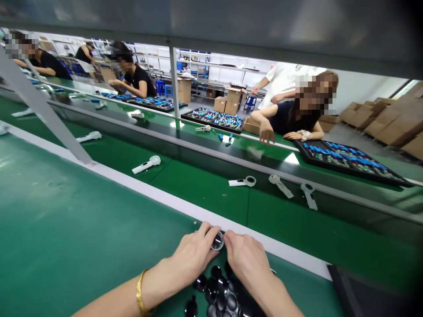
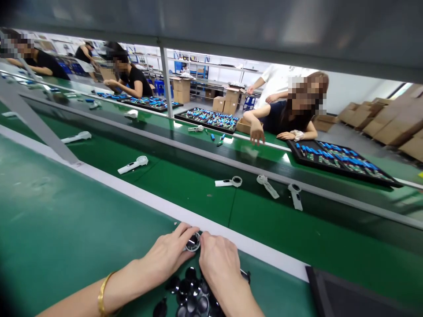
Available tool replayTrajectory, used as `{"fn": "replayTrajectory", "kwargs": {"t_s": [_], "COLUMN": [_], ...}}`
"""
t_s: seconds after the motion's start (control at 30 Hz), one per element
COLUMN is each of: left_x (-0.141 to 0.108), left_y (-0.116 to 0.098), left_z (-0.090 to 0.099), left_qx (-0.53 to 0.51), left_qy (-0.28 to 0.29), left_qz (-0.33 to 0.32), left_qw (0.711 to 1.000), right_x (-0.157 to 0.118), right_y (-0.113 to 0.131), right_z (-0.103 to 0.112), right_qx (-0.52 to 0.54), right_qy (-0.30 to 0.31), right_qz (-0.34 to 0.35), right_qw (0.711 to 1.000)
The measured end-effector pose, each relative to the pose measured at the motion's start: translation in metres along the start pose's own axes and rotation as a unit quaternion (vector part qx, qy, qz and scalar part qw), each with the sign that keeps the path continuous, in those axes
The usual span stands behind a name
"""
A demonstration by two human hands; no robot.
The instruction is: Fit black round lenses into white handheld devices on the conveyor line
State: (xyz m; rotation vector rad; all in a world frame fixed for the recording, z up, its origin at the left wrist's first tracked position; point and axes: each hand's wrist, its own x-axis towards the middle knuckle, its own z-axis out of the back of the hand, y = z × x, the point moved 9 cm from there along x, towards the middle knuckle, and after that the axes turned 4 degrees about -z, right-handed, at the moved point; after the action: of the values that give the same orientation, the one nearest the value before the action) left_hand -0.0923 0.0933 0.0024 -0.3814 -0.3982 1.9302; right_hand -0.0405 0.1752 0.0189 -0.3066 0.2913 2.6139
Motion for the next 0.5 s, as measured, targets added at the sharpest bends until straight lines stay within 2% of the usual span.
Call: {"fn": "replayTrajectory", "kwargs": {"t_s": [0.1, 0.27, 0.5], "left_x": [0.0, -0.001, -0.001], "left_y": [0.001, 0.0, -0.001], "left_z": [-0.004, -0.005, -0.005], "left_qx": [0.003, -0.009, 0.008], "left_qy": [-0.015, -0.02, -0.03], "left_qz": [0.005, -0.013, -0.026], "left_qw": [1.0, 1.0, 0.999], "right_x": [0.002, 0.017, 0.032], "right_y": [0.002, -0.006, -0.009], "right_z": [0.001, -0.007, -0.02], "right_qx": [-0.001, 0.167, 0.29], "right_qy": [0.003, 0.05, 0.114], "right_qz": [0.012, 0.054, 0.098], "right_qw": [1.0, 0.983, 0.945]}}
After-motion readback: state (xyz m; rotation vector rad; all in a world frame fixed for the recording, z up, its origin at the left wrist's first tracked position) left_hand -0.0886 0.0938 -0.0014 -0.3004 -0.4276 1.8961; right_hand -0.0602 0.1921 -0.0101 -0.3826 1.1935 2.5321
